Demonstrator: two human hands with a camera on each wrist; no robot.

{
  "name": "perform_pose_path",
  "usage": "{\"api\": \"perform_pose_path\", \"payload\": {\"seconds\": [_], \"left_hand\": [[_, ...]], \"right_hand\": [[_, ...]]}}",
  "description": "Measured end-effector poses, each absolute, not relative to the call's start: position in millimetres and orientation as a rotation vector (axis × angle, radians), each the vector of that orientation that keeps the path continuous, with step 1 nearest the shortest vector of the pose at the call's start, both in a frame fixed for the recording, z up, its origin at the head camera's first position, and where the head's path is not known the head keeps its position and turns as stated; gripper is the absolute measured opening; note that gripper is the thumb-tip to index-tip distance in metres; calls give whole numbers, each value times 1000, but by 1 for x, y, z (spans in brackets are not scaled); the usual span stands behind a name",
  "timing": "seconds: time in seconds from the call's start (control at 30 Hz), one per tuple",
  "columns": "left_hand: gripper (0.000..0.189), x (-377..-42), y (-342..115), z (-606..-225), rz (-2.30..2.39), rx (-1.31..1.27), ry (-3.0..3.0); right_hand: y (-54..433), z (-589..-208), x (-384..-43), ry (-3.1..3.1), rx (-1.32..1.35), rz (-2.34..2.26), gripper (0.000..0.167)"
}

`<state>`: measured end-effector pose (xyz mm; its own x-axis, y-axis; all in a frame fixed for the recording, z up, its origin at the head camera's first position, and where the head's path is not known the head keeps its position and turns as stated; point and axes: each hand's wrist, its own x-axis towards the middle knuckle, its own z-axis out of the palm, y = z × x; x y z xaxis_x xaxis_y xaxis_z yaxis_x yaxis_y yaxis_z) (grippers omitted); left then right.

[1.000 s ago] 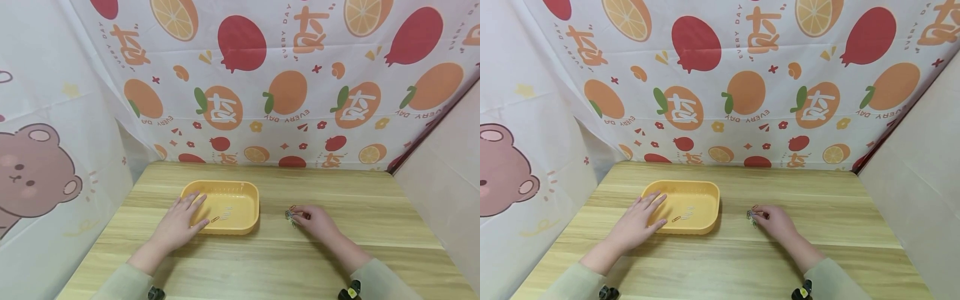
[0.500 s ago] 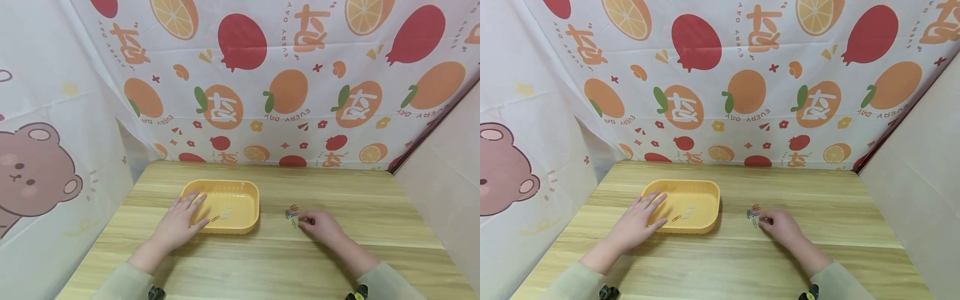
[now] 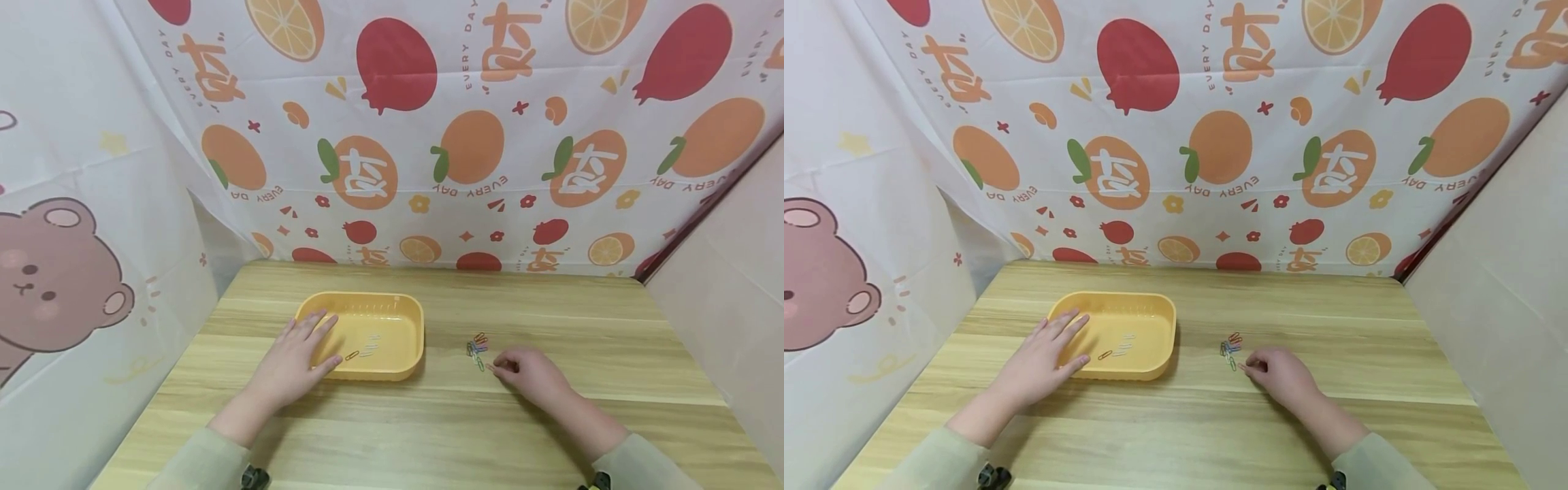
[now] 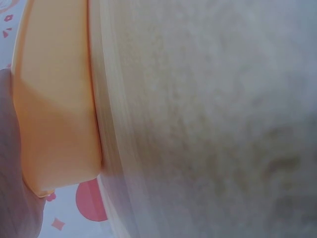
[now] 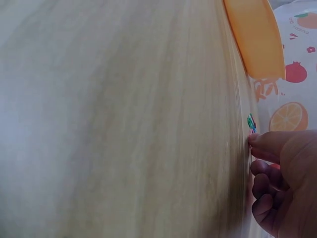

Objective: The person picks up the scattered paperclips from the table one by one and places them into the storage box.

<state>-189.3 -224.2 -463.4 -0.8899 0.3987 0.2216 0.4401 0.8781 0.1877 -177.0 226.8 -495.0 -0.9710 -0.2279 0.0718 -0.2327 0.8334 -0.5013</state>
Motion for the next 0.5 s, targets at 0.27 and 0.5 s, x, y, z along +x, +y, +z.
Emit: {"api": "perform_pose_path", "payload": {"seconds": [0.27, 0.5], "left_hand": [[76, -189, -224, -463, -359, -648, -2869], [78, -189, -224, -462, -344, -652, -2866]], "right_hand": [[224, -494, -175, -2992, 382, 803, 5], [221, -493, -176, -3018, 380, 821, 10]]}}
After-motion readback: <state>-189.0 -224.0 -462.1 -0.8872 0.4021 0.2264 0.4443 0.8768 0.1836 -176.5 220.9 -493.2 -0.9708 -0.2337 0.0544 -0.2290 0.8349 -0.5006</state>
